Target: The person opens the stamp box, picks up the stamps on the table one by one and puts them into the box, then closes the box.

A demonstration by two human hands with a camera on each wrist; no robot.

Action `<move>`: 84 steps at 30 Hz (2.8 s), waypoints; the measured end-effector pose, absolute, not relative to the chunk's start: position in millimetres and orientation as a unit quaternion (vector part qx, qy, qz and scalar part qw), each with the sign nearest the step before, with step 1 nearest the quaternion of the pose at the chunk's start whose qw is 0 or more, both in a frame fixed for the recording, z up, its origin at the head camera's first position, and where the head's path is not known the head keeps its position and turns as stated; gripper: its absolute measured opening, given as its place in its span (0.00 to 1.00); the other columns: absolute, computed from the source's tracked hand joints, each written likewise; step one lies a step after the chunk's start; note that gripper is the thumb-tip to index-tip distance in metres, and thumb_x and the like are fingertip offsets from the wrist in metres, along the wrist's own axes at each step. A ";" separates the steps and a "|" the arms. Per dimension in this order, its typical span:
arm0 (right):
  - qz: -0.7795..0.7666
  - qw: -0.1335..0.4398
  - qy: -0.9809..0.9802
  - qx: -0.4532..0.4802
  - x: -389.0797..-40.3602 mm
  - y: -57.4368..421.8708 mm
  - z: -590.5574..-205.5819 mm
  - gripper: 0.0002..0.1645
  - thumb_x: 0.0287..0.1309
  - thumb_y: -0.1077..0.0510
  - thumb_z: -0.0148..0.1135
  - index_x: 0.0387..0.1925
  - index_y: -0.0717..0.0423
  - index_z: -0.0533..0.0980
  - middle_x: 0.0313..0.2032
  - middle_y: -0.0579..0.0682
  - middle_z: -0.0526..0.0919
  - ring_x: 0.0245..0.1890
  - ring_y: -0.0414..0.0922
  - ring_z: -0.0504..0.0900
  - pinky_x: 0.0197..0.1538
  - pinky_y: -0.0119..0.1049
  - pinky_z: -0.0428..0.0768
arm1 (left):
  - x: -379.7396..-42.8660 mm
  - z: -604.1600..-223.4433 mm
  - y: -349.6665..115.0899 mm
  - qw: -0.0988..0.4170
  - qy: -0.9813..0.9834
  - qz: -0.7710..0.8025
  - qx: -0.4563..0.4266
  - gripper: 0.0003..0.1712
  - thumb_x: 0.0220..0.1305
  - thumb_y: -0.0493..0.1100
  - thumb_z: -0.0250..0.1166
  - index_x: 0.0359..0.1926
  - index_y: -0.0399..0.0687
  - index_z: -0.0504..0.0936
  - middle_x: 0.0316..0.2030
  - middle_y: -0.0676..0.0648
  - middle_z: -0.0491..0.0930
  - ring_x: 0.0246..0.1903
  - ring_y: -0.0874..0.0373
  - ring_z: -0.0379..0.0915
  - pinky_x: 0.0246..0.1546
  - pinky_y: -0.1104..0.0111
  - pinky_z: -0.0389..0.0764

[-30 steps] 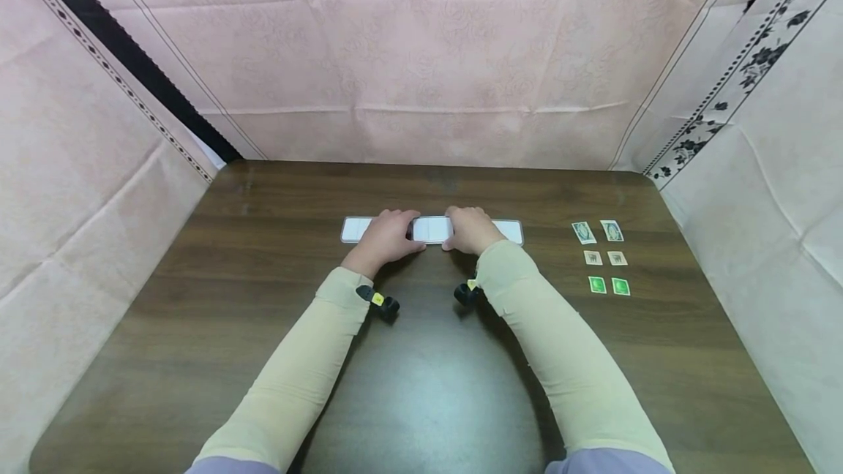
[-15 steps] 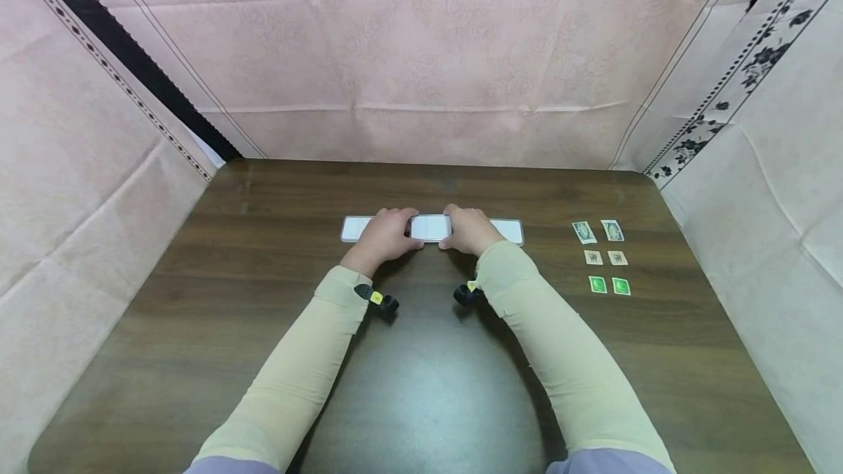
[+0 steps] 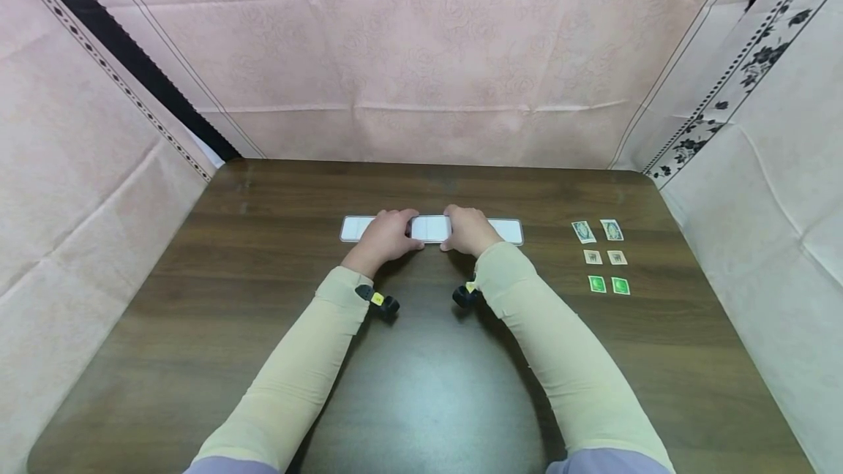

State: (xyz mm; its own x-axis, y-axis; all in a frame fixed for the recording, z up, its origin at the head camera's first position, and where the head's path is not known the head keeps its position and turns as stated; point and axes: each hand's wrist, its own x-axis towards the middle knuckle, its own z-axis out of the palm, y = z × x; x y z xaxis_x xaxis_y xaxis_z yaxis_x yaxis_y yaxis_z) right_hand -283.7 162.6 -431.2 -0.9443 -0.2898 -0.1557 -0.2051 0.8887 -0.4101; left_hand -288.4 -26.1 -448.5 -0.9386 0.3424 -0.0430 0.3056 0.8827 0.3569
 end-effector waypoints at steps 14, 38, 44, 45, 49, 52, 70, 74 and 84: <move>-0.162 0.105 0.974 -0.115 -282.2 153.2 -429.4 0.36 0.50 0.60 0.78 0.60 0.64 0.74 0.50 0.62 0.83 0.44 0.55 0.81 0.53 0.51 0.79 | -284.3 -446.6 -19.9 0.033 0.976 0.147 0.158 0.35 0.55 0.53 0.78 0.62 0.46 0.80 0.54 0.46 0.84 0.51 0.50 0.79 0.60 0.57 0.73; -0.185 0.112 0.963 -0.163 -296.1 169.2 -419.2 0.34 0.56 0.50 0.76 0.60 0.58 0.75 0.46 0.56 0.84 0.43 0.54 0.78 0.51 0.51 0.77 | -297.4 -432.1 -30.4 0.071 0.962 0.223 0.143 0.36 0.60 0.52 0.75 0.66 0.49 0.75 0.44 0.49 0.82 0.45 0.52 0.74 0.50 0.57 0.77; -0.230 0.117 0.950 -0.174 -306.3 179.3 -419.4 0.37 0.61 0.49 0.72 0.67 0.57 0.70 0.54 0.61 0.78 0.53 0.56 0.75 0.60 0.56 0.74 | -311.0 -429.2 -34.8 0.074 0.953 0.255 0.146 0.37 0.60 0.53 0.75 0.68 0.50 0.74 0.40 0.50 0.77 0.42 0.54 0.70 0.46 0.60 0.76; -0.237 0.117 0.949 -0.173 -307.7 180.2 -419.8 0.38 0.62 0.49 0.71 0.68 0.56 0.69 0.55 0.61 0.77 0.53 0.57 0.75 0.60 0.57 0.74 | -313.1 -429.5 -35.3 0.074 0.952 0.258 0.147 0.38 0.60 0.53 0.75 0.68 0.50 0.74 0.40 0.50 0.76 0.43 0.54 0.69 0.46 0.60 0.76; -0.257 0.116 0.943 -0.176 -313.8 183.4 -424.6 0.38 0.64 0.49 0.69 0.70 0.57 0.67 0.56 0.62 0.76 0.54 0.57 0.74 0.60 0.57 0.74 | -320.8 -432.3 -36.3 0.070 0.948 0.270 0.152 0.38 0.59 0.53 0.76 0.68 0.50 0.74 0.41 0.51 0.75 0.45 0.54 0.67 0.45 0.60 0.75; -0.275 0.113 0.937 -0.181 -319.0 185.2 -429.9 0.38 0.65 0.50 0.68 0.71 0.58 0.66 0.55 0.62 0.78 0.53 0.56 0.76 0.59 0.56 0.75 | -326.4 -436.2 -35.4 0.065 0.947 0.280 0.147 0.38 0.59 0.53 0.75 0.69 0.50 0.74 0.41 0.51 0.74 0.46 0.54 0.65 0.46 0.60 0.75; -0.291 0.083 0.944 -0.127 -349.5 184.0 -456.6 0.39 0.65 0.52 0.67 0.72 0.59 0.65 0.63 0.65 0.69 0.63 0.61 0.65 0.67 0.59 0.65 | -346.7 -449.7 -19.9 0.052 0.951 0.292 0.085 0.35 0.63 0.49 0.72 0.69 0.46 0.74 0.53 0.48 0.80 0.53 0.51 0.66 0.57 0.59 0.72; -0.258 0.090 0.956 -0.106 -352.2 180.2 -453.6 0.40 0.64 0.49 0.68 0.73 0.56 0.65 0.67 0.65 0.65 0.66 0.63 0.61 0.68 0.61 0.61 | -350.0 -453.0 -17.5 0.038 0.960 0.263 0.092 0.33 0.63 0.50 0.72 0.67 0.46 0.76 0.52 0.47 0.80 0.52 0.49 0.67 0.55 0.57 0.72; -0.228 0.099 0.965 -0.081 -364.5 178.4 -457.9 0.41 0.63 0.45 0.68 0.73 0.51 0.67 0.68 0.62 0.62 0.66 0.63 0.58 0.66 0.59 0.58 | -353.6 -454.3 -14.0 0.037 0.966 0.242 0.086 0.31 0.64 0.52 0.71 0.65 0.47 0.78 0.57 0.45 0.76 0.54 0.48 0.66 0.57 0.55 0.72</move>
